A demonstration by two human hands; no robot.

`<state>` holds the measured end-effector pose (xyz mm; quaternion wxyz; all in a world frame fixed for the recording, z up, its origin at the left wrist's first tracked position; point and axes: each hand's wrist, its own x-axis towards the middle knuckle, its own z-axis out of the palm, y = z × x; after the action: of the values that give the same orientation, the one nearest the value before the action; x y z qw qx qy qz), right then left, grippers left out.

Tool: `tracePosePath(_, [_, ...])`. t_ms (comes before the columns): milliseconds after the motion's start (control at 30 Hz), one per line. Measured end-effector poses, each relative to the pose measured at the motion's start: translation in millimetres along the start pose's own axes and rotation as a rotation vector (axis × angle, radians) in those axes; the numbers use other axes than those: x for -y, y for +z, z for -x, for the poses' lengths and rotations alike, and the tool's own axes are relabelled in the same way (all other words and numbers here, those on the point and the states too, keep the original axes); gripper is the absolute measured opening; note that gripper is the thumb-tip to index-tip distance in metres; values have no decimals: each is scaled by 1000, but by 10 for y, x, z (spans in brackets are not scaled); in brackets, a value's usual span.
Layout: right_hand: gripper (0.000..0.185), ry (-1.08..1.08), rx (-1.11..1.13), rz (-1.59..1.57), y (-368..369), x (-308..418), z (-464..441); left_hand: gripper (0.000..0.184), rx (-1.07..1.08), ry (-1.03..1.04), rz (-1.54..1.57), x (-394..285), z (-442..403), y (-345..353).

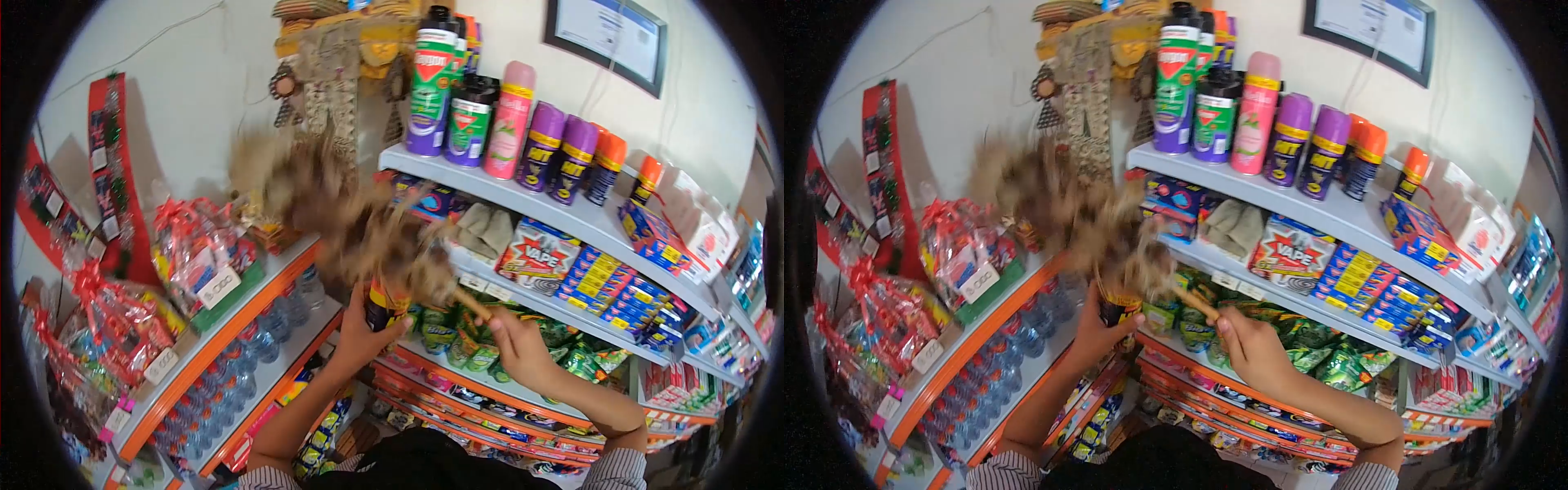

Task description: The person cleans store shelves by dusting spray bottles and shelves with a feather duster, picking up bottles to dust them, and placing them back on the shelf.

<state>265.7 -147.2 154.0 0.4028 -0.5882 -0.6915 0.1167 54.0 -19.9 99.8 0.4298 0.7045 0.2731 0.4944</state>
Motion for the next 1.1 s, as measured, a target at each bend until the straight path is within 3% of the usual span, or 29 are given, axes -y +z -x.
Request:
tracePosePath(67, [20, -51, 86, 116, 76, -91, -25, 59, -81, 96, -200, 24, 35, -148])
tracePosePath(167, [18, 21, -95, 153, 125, -74, -176, 58, -120, 67, -361, 238, 79, -301])
tracePosePath(267, [18, -51, -18, 84, 316, -70, -70, 56, -185, 91, -383, 287, 134, -448])
tracePosePath(300, [17, -49, 130, -3, 450, -121, 20, 56, -193, 95, -389, 281, 164, -477])
tracePosePath(367, [15, 36, 121, -109, 487, -16, 65, 55, -226, 127, -583, 264, 216, -530])
tracePosePath(500, [17, 68, 12, -196, 506, 171, 31, 55, -271, 140, -613, 212, 244, -543])
tracePosePath(600, [21, 81, 77, -69, 559, -121, -88, 56, -249, 67, -778, 176, 248, -532])
tracePosePath(700, [27, 166, 60, -209, 435, -124, -190, 57, -252, 179, -698, 276, 241, -556])
tracePosePath(733, [28, 190, 60, -269, 447, -5, -102, 54, -232, 151, -602, 277, 236, -552])
tracePosePath(800, [30, -212, 85, -55, 705, -229, 93, 51, -208, 123, -507, 306, 241, -543])
tracePosePath(833, [30, 40, 191, -42, 702, -249, 162, 49, -147, -42, -237, 349, 258, -537])
tracePosePath(867, [30, 42, 189, -43, 657, -220, 154, 47, -86, -204, 33, 392, 268, -528])
tracePosePath(900, [28, 82, 39, -65, 600, -204, 112, 47, -86, -203, 34, 434, 281, -515])
tracePosePath(967, [26, 132, -170, -162, 505, -78, 63, 47, -132, -676, 814, 508, 303, -489])
tracePosePath(1067, [29, 167, -59, -154, 804, -148, 343, 45, -133, -804, 1027, 550, 205, -448])
tracePosePath(1100, [26, -22, -13, -82, 1009, -347, 500, 45, -133, -802, 1026, 568, 181, -394])
